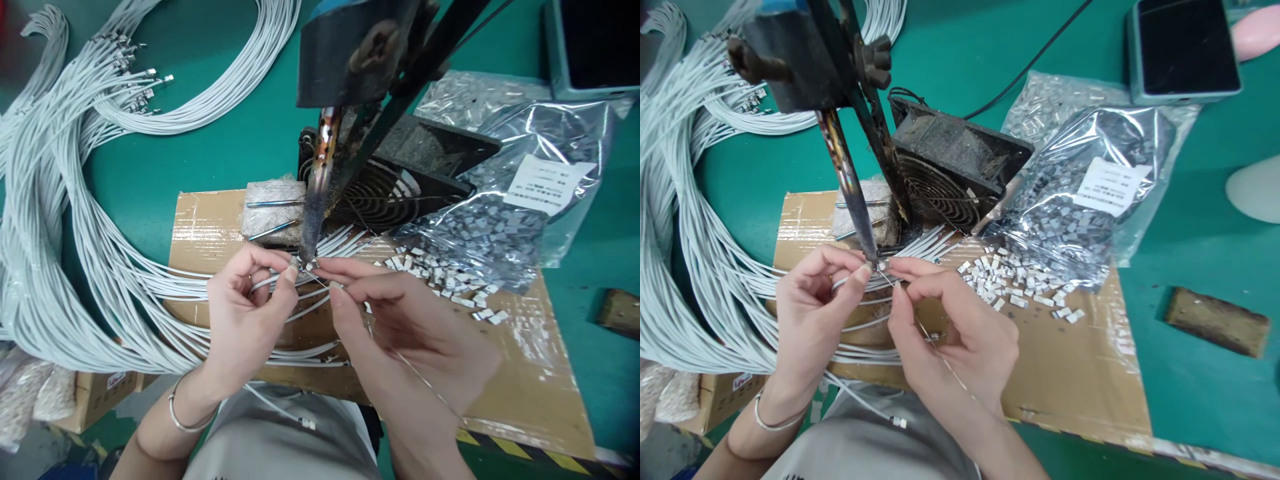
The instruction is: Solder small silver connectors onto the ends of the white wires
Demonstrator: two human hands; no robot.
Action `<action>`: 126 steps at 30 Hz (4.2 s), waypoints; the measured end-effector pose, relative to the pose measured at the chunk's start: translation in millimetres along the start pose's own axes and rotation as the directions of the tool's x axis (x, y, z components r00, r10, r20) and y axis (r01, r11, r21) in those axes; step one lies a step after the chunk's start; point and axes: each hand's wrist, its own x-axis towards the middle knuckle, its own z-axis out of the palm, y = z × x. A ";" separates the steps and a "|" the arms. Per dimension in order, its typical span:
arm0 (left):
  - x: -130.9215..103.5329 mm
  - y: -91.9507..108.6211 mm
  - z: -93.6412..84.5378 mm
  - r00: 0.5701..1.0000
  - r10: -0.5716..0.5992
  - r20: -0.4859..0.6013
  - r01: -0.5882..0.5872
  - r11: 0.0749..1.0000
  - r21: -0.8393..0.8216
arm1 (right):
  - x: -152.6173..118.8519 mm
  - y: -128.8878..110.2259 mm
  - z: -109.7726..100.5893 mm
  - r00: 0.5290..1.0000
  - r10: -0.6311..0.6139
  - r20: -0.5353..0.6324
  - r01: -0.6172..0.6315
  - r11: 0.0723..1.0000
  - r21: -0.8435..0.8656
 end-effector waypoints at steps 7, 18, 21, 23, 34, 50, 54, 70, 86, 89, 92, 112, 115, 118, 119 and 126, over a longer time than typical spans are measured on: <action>-0.2 -0.2 -0.6 1.000 -0.021 0.001 0.021 1.000 0.016 | 0.5 -0.9 1.5 1.000 -0.006 -0.017 0.006 1.000 0.005; -1.0 0.5 -1.3 1.000 -0.012 -0.002 0.012 1.000 0.021 | -0.2 -2.3 2.4 0.999 -0.001 -0.033 0.001 1.000 0.001; -0.8 0.2 -1.3 1.000 -0.003 -0.006 0.003 1.000 0.015 | -0.3 0.2 1.1 1.000 -0.011 -0.010 0.011 1.000 0.002; -0.5 -0.2 -1.1 1.000 -0.001 -0.007 0.001 1.000 0.018 | -0.4 1.6 0.4 1.000 -0.009 -0.008 0.009 1.000 -0.003; 0.0 -1.9 0.1 1.000 -0.008 -0.003 0.008 1.000 0.014 | 0.2 0.4 1.0 1.000 0.002 -0.015 -0.002 1.000 0.012; -1.1 -2.2 0.1 1.000 -0.010 -0.011 0.010 1.000 0.026 | -0.4 0.8 0.0 1.000 0.001 -0.015 -0.001 1.000 0.011; -1.7 -2.3 -0.3 1.000 -0.016 -0.004 0.016 1.000 0.023 | 0.0 0.0 1.0 1.000 0.012 -0.019 -0.012 1.000 0.007; -0.7 -2.8 1.8 1.000 0.018 -0.012 -0.018 1.000 0.001 | 0.4 -1.7 4.0 0.999 0.003 -0.036 -0.003 1.000 0.017; -1.5 -3.4 1.1 1.000 0.008 -0.003 -0.008 1.000 -0.007 | -0.3 -1.4 3.2 0.999 0.007 -0.033 -0.007 1.000 0.006; -1.7 -3.6 1.2 1.000 -0.002 0.003 0.002 1.000 -0.011 | -0.5 -1.6 3.6 0.999 0.000 -0.040 0.000 1.000 0.000; -1.9 -2.9 1.3 1.000 0.001 -0.002 -0.001 1.000 -0.011 | -0.4 -1.5 3.4 0.999 -0.013 -0.035 0.013 1.000 0.002; -2.3 -3.2 1.2 1.000 -0.006 0.007 0.006 1.000 -0.010 | 0.0 -1.3 2.5 0.999 0.009 -0.039 -0.009 1.000 -0.011; -2.9 -3.0 0.9 1.000 -0.010 0.012 0.010 1.000 -0.003 | 0.3 -0.6 2.6 0.999 0.008 -0.032 -0.009 1.000 -0.012; -3.0 -3.3 0.5 1.000 -0.012 0.011 0.012 1.000 0.007 | 0.5 0.2 2.3 0.999 0.006 -0.034 -0.006 1.000 -0.006; -3.0 -3.4 0.4 1.000 -0.010 0.009 0.010 1.000 0.010 | 0.5 0.4 2.2 0.999 0.004 -0.035 -0.004 1.000 -0.007; -3.0 -2.4 1.1 1.000 0.002 -0.001 -0.002 1.000 0.008 | 1.1 -0.5 3.3 0.999 -0.005 -0.041 0.005 1.000 -0.002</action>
